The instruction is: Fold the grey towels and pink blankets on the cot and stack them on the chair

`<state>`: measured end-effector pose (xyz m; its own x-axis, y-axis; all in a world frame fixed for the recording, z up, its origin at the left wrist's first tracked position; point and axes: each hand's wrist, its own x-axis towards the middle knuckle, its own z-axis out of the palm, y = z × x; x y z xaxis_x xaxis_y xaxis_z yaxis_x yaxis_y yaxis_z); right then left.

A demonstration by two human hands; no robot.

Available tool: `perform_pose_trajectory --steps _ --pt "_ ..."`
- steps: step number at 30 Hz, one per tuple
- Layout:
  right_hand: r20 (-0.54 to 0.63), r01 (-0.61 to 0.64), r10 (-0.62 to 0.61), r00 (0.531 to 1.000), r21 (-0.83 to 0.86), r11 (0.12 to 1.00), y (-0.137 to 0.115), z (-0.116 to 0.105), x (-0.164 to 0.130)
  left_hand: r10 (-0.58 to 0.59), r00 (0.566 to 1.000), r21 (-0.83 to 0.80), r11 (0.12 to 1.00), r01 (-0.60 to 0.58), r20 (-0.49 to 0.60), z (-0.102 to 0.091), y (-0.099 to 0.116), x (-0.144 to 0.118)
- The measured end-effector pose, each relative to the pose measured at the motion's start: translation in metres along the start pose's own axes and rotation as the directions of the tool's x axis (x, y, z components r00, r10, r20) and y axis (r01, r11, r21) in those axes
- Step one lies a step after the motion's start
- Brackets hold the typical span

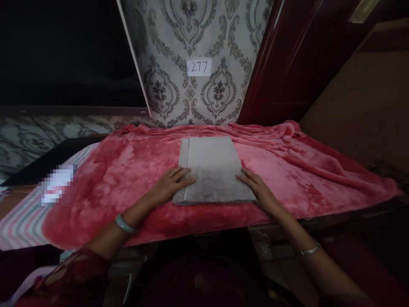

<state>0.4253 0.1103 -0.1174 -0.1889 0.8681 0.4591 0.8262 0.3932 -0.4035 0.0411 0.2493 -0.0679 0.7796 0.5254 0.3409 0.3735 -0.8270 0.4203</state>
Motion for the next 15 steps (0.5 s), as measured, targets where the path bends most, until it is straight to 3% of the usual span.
perform_pose_trajectory --steps 3,6,9,13,15 --pt "-0.054 0.006 -0.003 0.999 0.061 0.998 -0.003 -0.003 0.012 0.123 0.992 -0.077 0.989 -0.123 -0.016 -0.005 0.002 0.01" --pt "-0.159 -0.024 0.055 0.986 0.189 0.982 -0.014 -0.021 0.034 0.126 0.982 -0.146 0.979 -0.146 -0.138 -0.025 0.01 0.028" --pt "-0.294 -0.02 0.122 0.948 0.33 0.944 -0.033 -0.063 0.069 -0.005 0.959 -0.287 0.955 -0.079 -0.282 -0.065 0.028 0.054" --pt "-0.429 0.095 0.133 0.893 0.47 0.878 -0.065 -0.131 0.129 -0.2 0.863 -0.485 0.873 -0.058 -0.464 -0.133 0.064 0.096" --pt "-0.44 0.12 0.163 0.883 0.548 0.828 -0.075 -0.153 0.159 -0.298 0.831 -0.596 0.801 -0.05 -0.47 -0.162 0.074 0.116"
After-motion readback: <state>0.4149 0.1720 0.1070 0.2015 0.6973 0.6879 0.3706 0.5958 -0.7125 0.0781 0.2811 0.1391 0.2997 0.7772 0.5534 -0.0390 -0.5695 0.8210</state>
